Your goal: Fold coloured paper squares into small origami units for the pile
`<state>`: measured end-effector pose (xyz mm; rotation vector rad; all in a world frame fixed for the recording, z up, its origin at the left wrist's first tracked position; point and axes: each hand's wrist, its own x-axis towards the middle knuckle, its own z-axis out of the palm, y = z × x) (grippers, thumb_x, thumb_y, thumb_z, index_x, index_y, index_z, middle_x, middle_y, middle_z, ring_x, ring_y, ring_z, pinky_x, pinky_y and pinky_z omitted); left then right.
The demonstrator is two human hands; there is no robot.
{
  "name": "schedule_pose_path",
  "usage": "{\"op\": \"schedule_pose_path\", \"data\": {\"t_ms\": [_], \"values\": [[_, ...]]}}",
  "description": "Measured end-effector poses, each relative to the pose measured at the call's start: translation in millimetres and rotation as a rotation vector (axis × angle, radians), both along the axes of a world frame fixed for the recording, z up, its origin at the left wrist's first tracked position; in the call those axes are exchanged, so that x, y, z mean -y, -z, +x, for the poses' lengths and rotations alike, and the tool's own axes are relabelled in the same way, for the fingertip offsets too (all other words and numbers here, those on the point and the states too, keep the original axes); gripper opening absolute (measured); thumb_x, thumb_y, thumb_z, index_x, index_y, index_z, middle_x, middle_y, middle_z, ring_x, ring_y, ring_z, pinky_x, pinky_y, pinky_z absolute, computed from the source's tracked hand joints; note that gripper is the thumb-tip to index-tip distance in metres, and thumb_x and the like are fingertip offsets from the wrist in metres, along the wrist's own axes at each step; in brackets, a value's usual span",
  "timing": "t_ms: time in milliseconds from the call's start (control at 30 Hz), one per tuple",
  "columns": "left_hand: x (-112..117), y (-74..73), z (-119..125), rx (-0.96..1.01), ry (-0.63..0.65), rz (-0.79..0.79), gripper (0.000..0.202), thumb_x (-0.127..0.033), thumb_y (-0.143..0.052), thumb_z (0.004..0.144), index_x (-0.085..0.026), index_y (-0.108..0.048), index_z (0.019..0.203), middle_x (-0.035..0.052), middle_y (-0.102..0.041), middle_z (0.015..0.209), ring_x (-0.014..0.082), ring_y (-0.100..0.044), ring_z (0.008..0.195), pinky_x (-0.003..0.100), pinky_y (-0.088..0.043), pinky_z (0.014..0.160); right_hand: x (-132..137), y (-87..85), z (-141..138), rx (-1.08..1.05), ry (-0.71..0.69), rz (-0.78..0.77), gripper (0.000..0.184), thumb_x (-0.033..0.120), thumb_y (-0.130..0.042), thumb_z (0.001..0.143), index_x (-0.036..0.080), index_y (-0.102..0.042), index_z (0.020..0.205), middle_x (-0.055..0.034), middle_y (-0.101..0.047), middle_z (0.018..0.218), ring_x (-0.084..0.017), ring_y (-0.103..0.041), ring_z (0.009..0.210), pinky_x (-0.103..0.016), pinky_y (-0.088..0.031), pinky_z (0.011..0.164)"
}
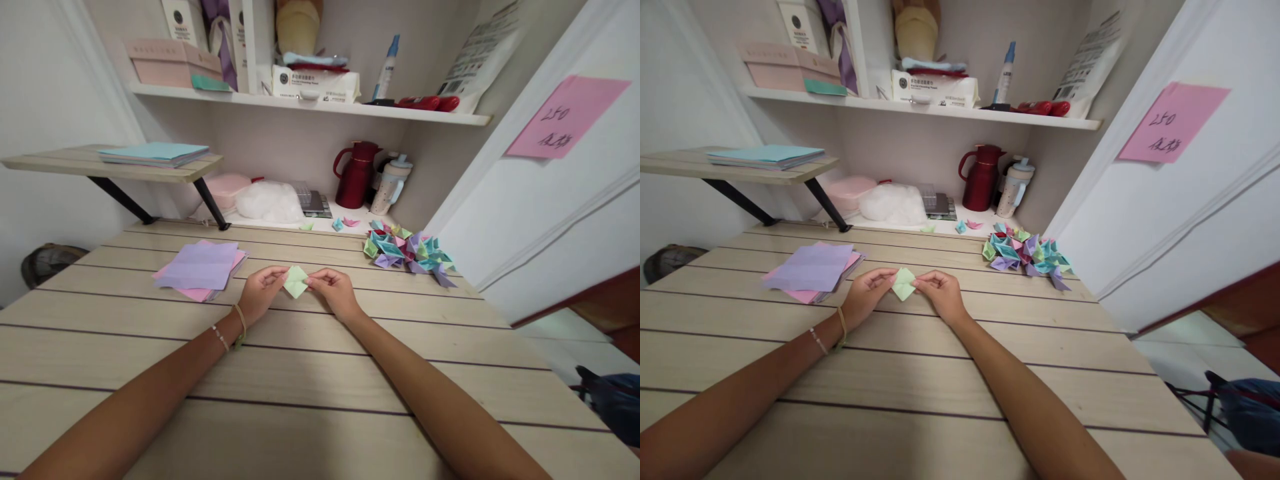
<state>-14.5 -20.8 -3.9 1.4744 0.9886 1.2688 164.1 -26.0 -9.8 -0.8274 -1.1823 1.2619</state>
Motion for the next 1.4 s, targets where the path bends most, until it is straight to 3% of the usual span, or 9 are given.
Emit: {"op": "schedule_pose_path", "data": {"t_ms": [167, 333, 567, 767, 1033, 1400], "values": [[0.1, -1.1, 1.1, 0.027, -0.016, 0.022, 0.028, -0.030, -0.062, 0.072, -0.012, -0.064, 0.093, 0.0099, -0.068, 0.096, 0.0195, -0.064, 0.085, 0.030, -0.053, 0.074, 0.5, -1.4, 0.1, 0.012, 0.050, -0.018, 0.018, 0.028, -0.077, 0.052, 0.017, -0.068, 0.063, -0.0047, -0.070, 0.077, -0.019, -0.064, 0.073, -0.034, -0.050, 0.076], [1.4, -1.1, 1.7, -0.008, -0.022, 0.052, 0.029, -0.030, -0.061, 0.073, -0.012, -0.064, 0.096, 0.0095, -0.068, 0.095, 0.0197, -0.064, 0.084, 0.031, -0.053, 0.074, -2.2, 1.2, 1.3, -0.058, 0.021, -0.087, 0.021, 0.027, -0.077, 0.055, 0.017, -0.069, 0.071, -0.0026, -0.070, 0.069, -0.016, -0.064, 0.066, -0.034, -0.051, 0.073], [4.8, -6.3, 0.1, -0.200, -0.083, 0.275, 0.022, -0.028, -0.057, 0.077, -0.017, -0.069, 0.092, 0.0067, -0.068, 0.093, 0.0174, -0.062, 0.087, 0.028, -0.051, 0.078, -5.1, 4.2, 5.2, -0.086, -0.054, -0.106, 0.030, 0.024, -0.077, 0.055, 0.016, -0.067, 0.083, -0.0035, -0.070, 0.077, -0.014, -0.064, 0.070, -0.031, -0.051, 0.075], [-0.5, 0.4, -2.4, -0.085, -0.123, 0.147, 0.028, -0.030, -0.058, 0.075, -0.014, -0.065, 0.097, 0.0090, -0.066, 0.101, 0.0195, -0.062, 0.091, 0.032, -0.050, 0.084, -1.2, 1.8, 3.0, -0.010, -0.136, -0.073, 0.032, 0.023, -0.079, 0.051, 0.015, -0.067, 0.080, -0.0039, -0.069, 0.076, -0.016, -0.065, 0.071, -0.031, -0.052, 0.074], [0.2, -3.7, 0.6, 0.002, -0.059, 0.029, 0.033, -0.032, -0.060, 0.073, -0.012, -0.064, 0.099, 0.0091, -0.068, 0.100, 0.0209, -0.063, 0.089, 0.033, -0.051, 0.079, -1.6, 2.1, 1.5, -0.029, -0.037, -0.103, 0.026, 0.028, -0.078, 0.053, 0.013, -0.067, 0.072, -0.0051, -0.069, 0.065, -0.017, -0.065, 0.062, -0.031, -0.053, 0.066], [2.1, -4.4, -1.0, -0.118, -0.064, 0.151, 0.028, -0.030, -0.060, 0.073, -0.017, -0.067, 0.097, 0.0070, -0.066, 0.103, 0.0184, -0.061, 0.092, 0.031, -0.050, 0.083, 0.8, -2.7, 3.4, 0.016, -0.028, -0.103, 0.020, 0.030, -0.076, 0.056, 0.014, -0.070, 0.067, -0.0049, -0.069, 0.065, -0.016, -0.063, 0.062, -0.031, -0.050, 0.069]]}}
